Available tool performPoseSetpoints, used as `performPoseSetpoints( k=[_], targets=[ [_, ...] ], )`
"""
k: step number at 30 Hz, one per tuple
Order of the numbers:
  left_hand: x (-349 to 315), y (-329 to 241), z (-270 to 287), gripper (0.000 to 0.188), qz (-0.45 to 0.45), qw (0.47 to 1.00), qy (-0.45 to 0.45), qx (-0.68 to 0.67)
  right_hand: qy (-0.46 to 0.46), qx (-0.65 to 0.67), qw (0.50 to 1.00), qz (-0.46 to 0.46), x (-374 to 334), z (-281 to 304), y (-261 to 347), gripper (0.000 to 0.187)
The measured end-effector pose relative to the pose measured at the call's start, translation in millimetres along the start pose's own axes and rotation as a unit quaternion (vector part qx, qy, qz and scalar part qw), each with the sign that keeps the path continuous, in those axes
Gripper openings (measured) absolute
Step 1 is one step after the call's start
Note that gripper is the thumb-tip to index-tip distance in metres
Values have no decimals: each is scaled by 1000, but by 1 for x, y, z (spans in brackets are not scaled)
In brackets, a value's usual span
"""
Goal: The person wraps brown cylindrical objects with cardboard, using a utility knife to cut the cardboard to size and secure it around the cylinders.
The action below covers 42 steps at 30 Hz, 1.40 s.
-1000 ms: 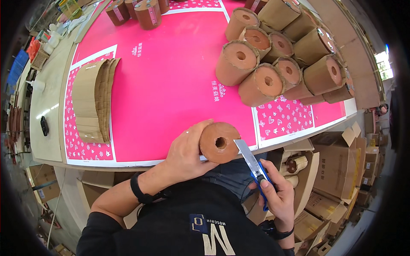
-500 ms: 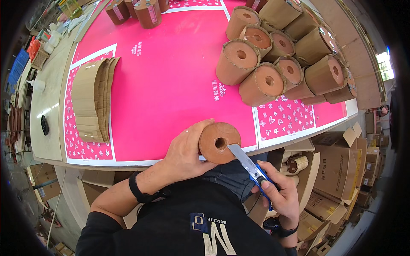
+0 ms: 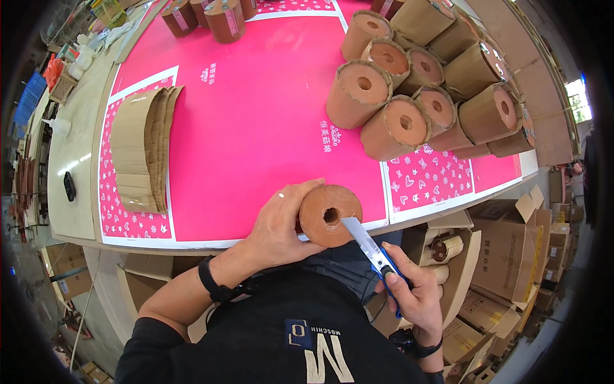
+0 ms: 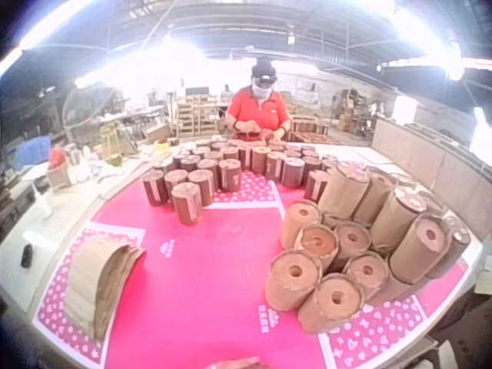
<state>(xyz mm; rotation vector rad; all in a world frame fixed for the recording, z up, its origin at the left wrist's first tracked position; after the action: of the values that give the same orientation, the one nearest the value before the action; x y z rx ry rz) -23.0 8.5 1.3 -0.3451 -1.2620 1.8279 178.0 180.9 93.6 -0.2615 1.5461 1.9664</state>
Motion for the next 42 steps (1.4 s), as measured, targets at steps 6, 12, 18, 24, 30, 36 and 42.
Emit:
performPoseSetpoints(
  k=[6, 12, 18, 24, 30, 36, 42],
  targets=[
    [0, 8, -7, 91, -57, 997, -45, -13, -19, 2, 1000, 18, -3, -9, -6, 45],
    [-1, 8, -9, 94, -49, 998, -49, -9, -36, 13, 999, 10, -8, -20, -8, 46],
    [-2, 7, -9, 94, -45, 997, -55, -3, -41, 27, 999, 20, -11, -27, -10, 46],
    [-2, 5, -8, 93, -40, 998, -53, 1, -44, 52, 998, 13, -11, -33, -14, 47],
    [-3, 6, -9, 93, -44, 998, -55, -1, -50, 53, 997, 27, -12, -36, -17, 46],
    [-3, 11, -11, 91, -44, 997, -55, -14, 18, -91, 978, 188, -3, -51, -24, 45],
    [-5, 7, -10, 89, -35, 998, -59, -10, 52, 116, 991, 45, -20, -32, -30, 44]
  ],
)
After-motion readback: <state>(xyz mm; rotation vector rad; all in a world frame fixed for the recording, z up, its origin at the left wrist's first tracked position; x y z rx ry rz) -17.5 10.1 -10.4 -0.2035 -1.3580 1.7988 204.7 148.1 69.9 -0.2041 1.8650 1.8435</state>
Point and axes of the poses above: each hand's wrist, its own x-axis towards the middle knuckle, its own z-axis out of the back of the hand, y = z × x, the point moved 1 cm from there along x, towards the middle knuckle, and after that the axes turned 4 degrees about -x, right-handed, at the moved point
